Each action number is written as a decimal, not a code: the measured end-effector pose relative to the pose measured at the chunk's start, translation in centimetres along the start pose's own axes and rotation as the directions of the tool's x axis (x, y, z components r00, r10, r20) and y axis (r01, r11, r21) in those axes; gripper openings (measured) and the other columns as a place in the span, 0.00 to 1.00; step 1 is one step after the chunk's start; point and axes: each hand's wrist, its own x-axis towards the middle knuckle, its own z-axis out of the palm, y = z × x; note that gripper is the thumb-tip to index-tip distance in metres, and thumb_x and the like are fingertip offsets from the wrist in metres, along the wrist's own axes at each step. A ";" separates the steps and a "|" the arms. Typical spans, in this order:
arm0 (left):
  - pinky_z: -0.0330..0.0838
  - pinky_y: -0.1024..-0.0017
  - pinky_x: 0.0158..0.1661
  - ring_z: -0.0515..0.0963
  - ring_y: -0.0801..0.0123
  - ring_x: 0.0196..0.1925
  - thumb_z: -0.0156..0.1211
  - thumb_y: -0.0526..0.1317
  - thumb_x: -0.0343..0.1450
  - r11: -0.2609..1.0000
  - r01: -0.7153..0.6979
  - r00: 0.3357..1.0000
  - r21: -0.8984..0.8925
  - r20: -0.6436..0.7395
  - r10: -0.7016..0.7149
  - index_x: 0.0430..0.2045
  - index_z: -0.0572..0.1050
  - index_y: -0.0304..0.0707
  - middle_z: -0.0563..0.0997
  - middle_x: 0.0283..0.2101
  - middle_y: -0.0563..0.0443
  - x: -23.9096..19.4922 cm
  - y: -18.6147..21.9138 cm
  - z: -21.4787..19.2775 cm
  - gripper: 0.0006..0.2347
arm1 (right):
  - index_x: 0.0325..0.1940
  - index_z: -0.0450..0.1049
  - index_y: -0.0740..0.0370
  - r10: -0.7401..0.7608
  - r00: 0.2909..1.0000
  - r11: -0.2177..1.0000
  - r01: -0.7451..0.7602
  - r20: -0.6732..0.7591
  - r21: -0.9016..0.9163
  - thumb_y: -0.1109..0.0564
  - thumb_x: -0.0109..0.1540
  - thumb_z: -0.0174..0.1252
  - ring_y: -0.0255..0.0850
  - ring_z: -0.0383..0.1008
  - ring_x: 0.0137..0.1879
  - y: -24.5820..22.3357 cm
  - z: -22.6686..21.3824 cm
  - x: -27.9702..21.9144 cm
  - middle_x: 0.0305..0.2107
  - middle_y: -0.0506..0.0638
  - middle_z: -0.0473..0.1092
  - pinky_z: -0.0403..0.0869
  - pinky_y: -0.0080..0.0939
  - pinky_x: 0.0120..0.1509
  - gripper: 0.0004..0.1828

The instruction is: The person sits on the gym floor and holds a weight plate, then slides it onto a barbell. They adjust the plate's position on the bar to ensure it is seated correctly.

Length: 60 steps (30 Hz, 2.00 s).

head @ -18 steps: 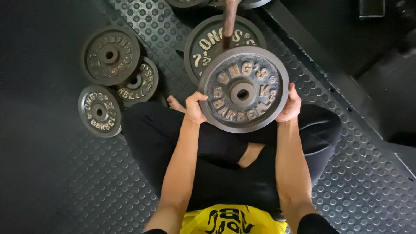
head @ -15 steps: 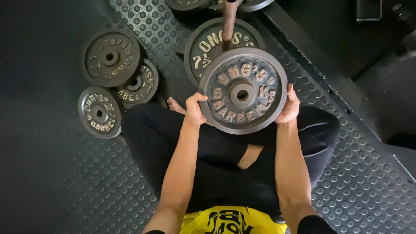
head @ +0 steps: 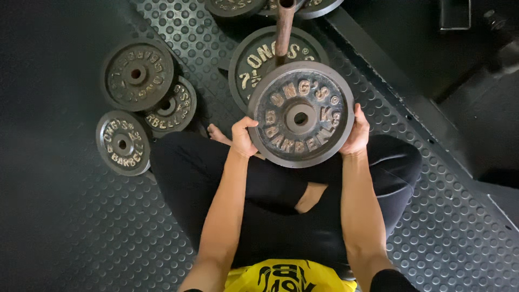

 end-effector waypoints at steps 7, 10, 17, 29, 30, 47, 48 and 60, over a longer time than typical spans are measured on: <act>0.78 0.48 0.47 0.84 0.43 0.39 0.58 0.31 0.63 1.000 0.013 1.000 0.016 0.025 -0.013 0.44 0.81 0.30 0.85 0.45 0.34 -0.9 1.5 2.0 0.16 | 0.60 0.81 0.68 0.013 0.994 1.000 -0.016 0.113 0.023 0.38 0.68 0.61 0.69 0.80 0.62 0.3 -3.9 -0.1 0.55 0.72 0.78 0.73 0.79 0.71 0.30; 0.79 0.49 0.47 0.85 0.45 0.38 0.58 0.30 0.62 0.999 -0.007 1.000 0.048 0.013 0.007 0.45 0.81 0.29 0.86 0.43 0.34 -2.8 1.4 4.0 0.17 | 0.63 0.80 0.68 0.019 0.993 1.000 -0.018 0.117 -0.007 0.37 0.69 0.58 0.71 0.78 0.64 0.0 -5.9 0.7 0.57 0.73 0.77 0.72 0.79 0.72 0.32; 0.77 0.47 0.51 0.85 0.43 0.42 0.57 0.30 0.62 0.998 -0.010 1.000 0.058 0.007 0.010 0.45 0.81 0.32 0.85 0.45 0.37 -1.0 0.9 2.9 0.17 | 0.63 0.79 0.67 -0.020 0.993 1.000 0.022 0.113 -0.020 0.38 0.68 0.60 0.69 0.79 0.63 0.2 -2.7 0.2 0.56 0.70 0.78 0.72 0.78 0.72 0.32; 0.74 0.43 0.58 0.84 0.40 0.47 0.58 0.30 0.58 0.997 -0.018 0.999 0.073 -0.043 0.021 0.46 0.82 0.30 0.84 0.47 0.35 -1.0 -0.4 1.6 0.20 | 0.61 0.81 0.65 -0.048 0.999 0.999 0.049 0.023 -0.016 0.40 0.65 0.65 0.65 0.81 0.62 -0.1 -0.6 0.4 0.55 0.66 0.79 0.77 0.75 0.69 0.29; 0.76 0.46 0.56 0.85 0.42 0.46 0.59 0.31 0.59 0.999 -0.007 0.998 0.049 -0.064 0.010 0.43 0.82 0.30 0.84 0.45 0.35 -0.8 -0.2 1.9 0.18 | 0.61 0.82 0.64 -0.045 0.999 0.999 0.045 -0.009 -0.024 0.40 0.65 0.65 0.65 0.81 0.62 0.0 -0.1 0.2 0.55 0.66 0.79 0.77 0.74 0.69 0.29; 0.77 0.55 0.46 0.83 0.47 0.35 0.63 0.33 0.58 0.994 0.055 0.994 0.099 -0.104 -0.045 0.35 0.81 0.34 0.83 0.36 0.39 -2.4 1.4 4.4 0.13 | 0.60 0.82 0.67 -0.065 0.998 0.998 0.064 0.006 0.020 0.42 0.68 0.63 0.69 0.80 0.64 0.6 0.3 -1.4 0.56 0.70 0.78 0.74 0.78 0.71 0.27; 0.77 0.55 0.45 0.82 0.47 0.34 0.63 0.34 0.58 0.993 0.064 0.995 0.098 -0.080 -0.056 0.33 0.81 0.34 0.83 0.35 0.39 -2.8 1.8 4.8 0.12 | 0.59 0.82 0.69 -0.067 0.998 0.996 0.067 0.003 0.064 0.44 0.69 0.63 0.70 0.80 0.63 0.7 0.0 -1.8 0.55 0.72 0.78 0.75 0.78 0.69 0.26; 0.79 0.55 0.38 0.80 0.48 0.31 0.61 0.34 0.60 0.990 0.105 0.985 0.092 0.129 -0.116 0.36 0.80 0.28 0.82 0.35 0.36 -9.8 4.2 7.1 0.13 | 0.65 0.80 0.63 -0.154 0.970 0.981 0.173 0.187 -0.086 0.35 0.69 0.59 0.67 0.77 0.68 3.9 1.4 -9.2 0.61 0.67 0.76 0.70 0.76 0.76 0.33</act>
